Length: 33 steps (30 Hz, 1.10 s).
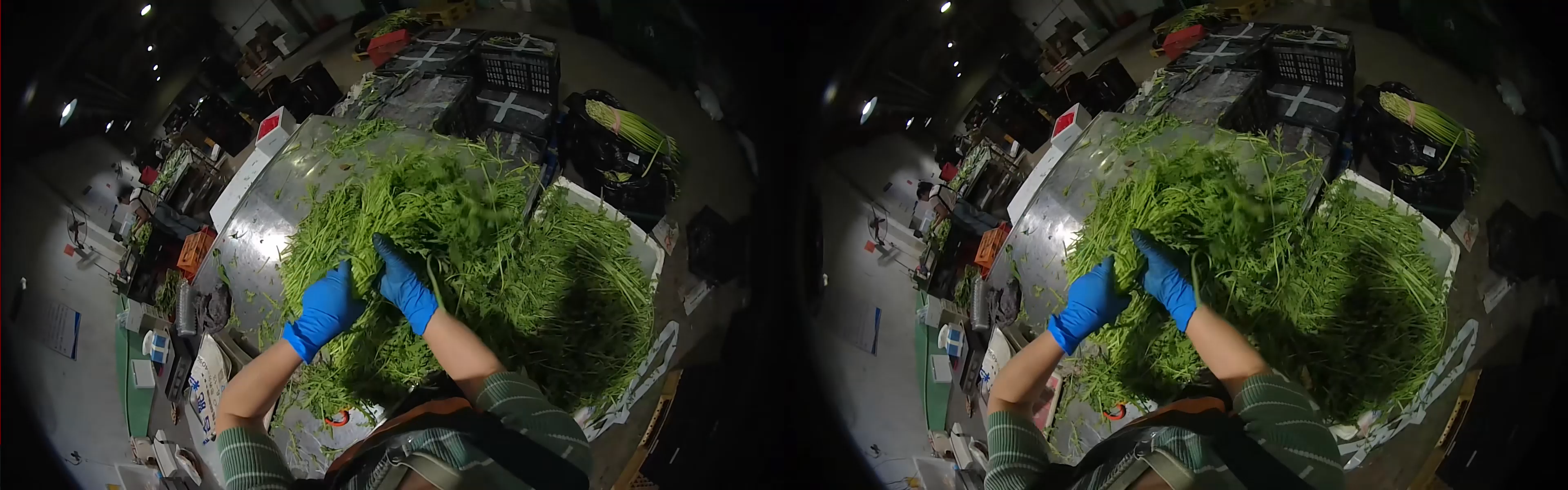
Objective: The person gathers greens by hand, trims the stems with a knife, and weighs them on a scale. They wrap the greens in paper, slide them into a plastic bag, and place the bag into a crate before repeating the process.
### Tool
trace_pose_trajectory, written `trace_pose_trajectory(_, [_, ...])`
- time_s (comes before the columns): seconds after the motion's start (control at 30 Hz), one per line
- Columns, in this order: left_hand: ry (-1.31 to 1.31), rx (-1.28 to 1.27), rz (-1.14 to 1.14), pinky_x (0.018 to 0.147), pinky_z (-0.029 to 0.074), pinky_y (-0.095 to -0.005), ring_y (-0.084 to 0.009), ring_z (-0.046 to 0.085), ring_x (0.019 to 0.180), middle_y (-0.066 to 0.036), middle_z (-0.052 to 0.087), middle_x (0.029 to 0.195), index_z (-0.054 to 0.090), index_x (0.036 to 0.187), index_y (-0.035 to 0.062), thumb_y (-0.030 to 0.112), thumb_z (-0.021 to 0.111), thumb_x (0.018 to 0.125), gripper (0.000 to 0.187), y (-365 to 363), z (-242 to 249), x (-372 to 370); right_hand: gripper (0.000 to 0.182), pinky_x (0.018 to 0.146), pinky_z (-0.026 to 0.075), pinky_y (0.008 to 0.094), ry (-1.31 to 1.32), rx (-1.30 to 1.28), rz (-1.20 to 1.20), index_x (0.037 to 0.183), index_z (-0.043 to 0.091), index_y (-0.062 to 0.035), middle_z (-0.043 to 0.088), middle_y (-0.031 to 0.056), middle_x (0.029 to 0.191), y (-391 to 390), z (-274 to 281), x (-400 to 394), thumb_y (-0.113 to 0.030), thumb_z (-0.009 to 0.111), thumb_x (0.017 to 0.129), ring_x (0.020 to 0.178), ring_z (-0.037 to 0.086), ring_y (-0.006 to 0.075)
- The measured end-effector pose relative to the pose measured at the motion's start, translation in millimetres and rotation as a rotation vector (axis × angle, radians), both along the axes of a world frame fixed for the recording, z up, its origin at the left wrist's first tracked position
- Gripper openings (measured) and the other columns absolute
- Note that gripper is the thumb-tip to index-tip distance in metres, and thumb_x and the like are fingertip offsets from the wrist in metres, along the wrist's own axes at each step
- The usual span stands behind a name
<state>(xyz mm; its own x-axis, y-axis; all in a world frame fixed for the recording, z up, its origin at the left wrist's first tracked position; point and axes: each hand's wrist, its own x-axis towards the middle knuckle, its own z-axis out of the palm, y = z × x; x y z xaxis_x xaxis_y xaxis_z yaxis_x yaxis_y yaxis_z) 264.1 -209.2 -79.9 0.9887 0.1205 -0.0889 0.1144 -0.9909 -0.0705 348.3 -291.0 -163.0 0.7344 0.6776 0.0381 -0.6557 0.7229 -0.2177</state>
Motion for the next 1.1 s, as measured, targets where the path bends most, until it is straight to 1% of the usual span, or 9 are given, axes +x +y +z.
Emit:
trace_pose_trajectory(0.27, [-0.028, -0.046, -0.186, 0.046, 0.044, -0.0371, -0.0306, 0.055, 0.054, -0.019, 0.055, 0.074, 0.033, 0.118, -0.0038, 0.062, 0.057, 0.062, 0.09, -22, -15, -46, 0.033, 0.084, 0.042, 0.03, -0.255, -0.336, 0.143, 0.101, 0.057, -0.0003, 0.059, 0.0096, 0.096, -31, -2, -19, -0.013, 0.062, 0.071, 0.088, 0.057, 0.0182])
trace_pose_trajectory(0.43, [-0.233, -0.493, -0.4, 0.062, 0.049, -0.033, -0.0296, 0.06, 0.074, -0.019, 0.058, 0.093, 0.048, 0.114, 0.004, 0.048, 0.059, 0.07, 0.063, -8, 34, -65, 0.043, 0.089, 0.04, 0.0328, -0.486, -0.653, -0.187, 0.111, 0.05, -0.0005, 0.053, 0.0115, 0.111, -98, 30, -9, -0.014, 0.063, 0.073, 0.099, 0.052, 0.0218])
trace_pose_trajectory(0.5, [-0.261, -0.703, -0.371, 0.066, 0.049, -0.0314, -0.0289, 0.06, 0.077, -0.016, 0.059, 0.094, 0.051, 0.112, 0.0086, 0.036, 0.063, 0.072, 0.05, -1, 41, -68, 0.047, 0.089, 0.039, 0.0352, -1.056, -1.495, -0.192, 0.119, 0.04, -0.0007, 0.043, 0.0124, 0.122, -148, 67, -5, -0.014, 0.058, 0.077, 0.106, 0.047, 0.0247])
trace_pose_trajectory(0.53, [-0.257, -0.724, -0.399, 0.066, 0.049, -0.0314, -0.0289, 0.06, 0.077, -0.016, 0.059, 0.094, 0.051, 0.112, 0.0086, 0.036, 0.063, 0.072, 0.05, -1, 39, -64, 0.047, 0.09, 0.039, 0.0348, -1.282, -1.406, -0.418, 0.12, 0.039, -0.0025, 0.043, 0.0134, 0.122, -180, 41, 10, -0.013, 0.056, 0.078, 0.106, 0.047, 0.0255])
trace_pose_trajectory(0.6, [-0.065, -0.715, -0.493, 0.064, 0.049, -0.031, -0.029, 0.06, 0.075, -0.016, 0.06, 0.088, 0.056, 0.107, 0.0115, 0.035, 0.062, 0.073, 0.042, -2, 30, -65, 0.047, 0.085, 0.041, 0.0349, -1.007, -1.32, -0.424, 0.12, 0.041, -0.0065, 0.049, 0.0155, 0.114, -225, 26, 24, -0.009, 0.053, 0.075, 0.101, 0.05, 0.0275])
trace_pose_trajectory(0.67, [0.069, -0.587, -0.708, 0.062, 0.048, -0.028, -0.0237, 0.062, 0.069, -0.013, 0.062, 0.086, 0.059, 0.102, 0.0106, 0.023, 0.064, 0.073, 0.032, -19, 52, -76, 0.041, 0.069, 0.045, 0.0376, -0.89, -1.914, -0.47, 0.113, 0.048, -0.0085, 0.057, 0.0161, 0.091, -238, 71, 22, -0.007, 0.051, 0.073, 0.081, 0.056, 0.0303])
trace_pose_trajectory(0.73, [0.071, -0.663, -0.872, 0.06, 0.049, -0.0288, -0.0241, 0.061, 0.063, -0.012, 0.062, 0.079, 0.061, 0.1, 0.0109, 0.022, 0.064, 0.073, 0.029, -29, 52, -75, 0.033, 0.055, 0.046, 0.0403, -1.442, -2.559, -0.836, 0.103, 0.054, -0.0076, 0.059, 0.0142, 0.071, -251, 107, 24, -0.005, 0.05, 0.07, 0.064, 0.057, 0.0313])
trace_pose_trajectory(0.9, [-0.424, -0.366, -1.041, 0.095, 0.028, -0.0472, -0.0374, 0.028, 0.119, -0.016, 0.021, 0.135, 0.027, 0.13, 0.0156, 0.042, 0.067, 0.062, 0.083, -98, 64, -51, 0.021, 0.051, 0.041, 0.0372, -1.974, -2.88, -0.686, 0.091, 0.052, -0.0076, 0.055, 0.0076, 0.064, -242, 123, 13, -0.008, 0.052, 0.069, 0.06, 0.056, 0.0234])
trace_pose_trajectory(1.1, [-0.722, -0.425, -0.766, 0.101, 0.016, -0.0472, -0.0359, 0.02, 0.123, -0.019, 0.018, 0.135, 0.012, 0.133, 0.0075, 0.033, 0.077, 0.049, 0.109, -119, 16, 38, 0.017, 0.053, 0.041, 0.0356, -2.131, -2.611, -0.679, 0.087, 0.052, -0.0063, 0.055, 0.0064, 0.063, -213, 152, -45, -0.008, 0.052, 0.07, 0.06, 0.056, 0.0227])
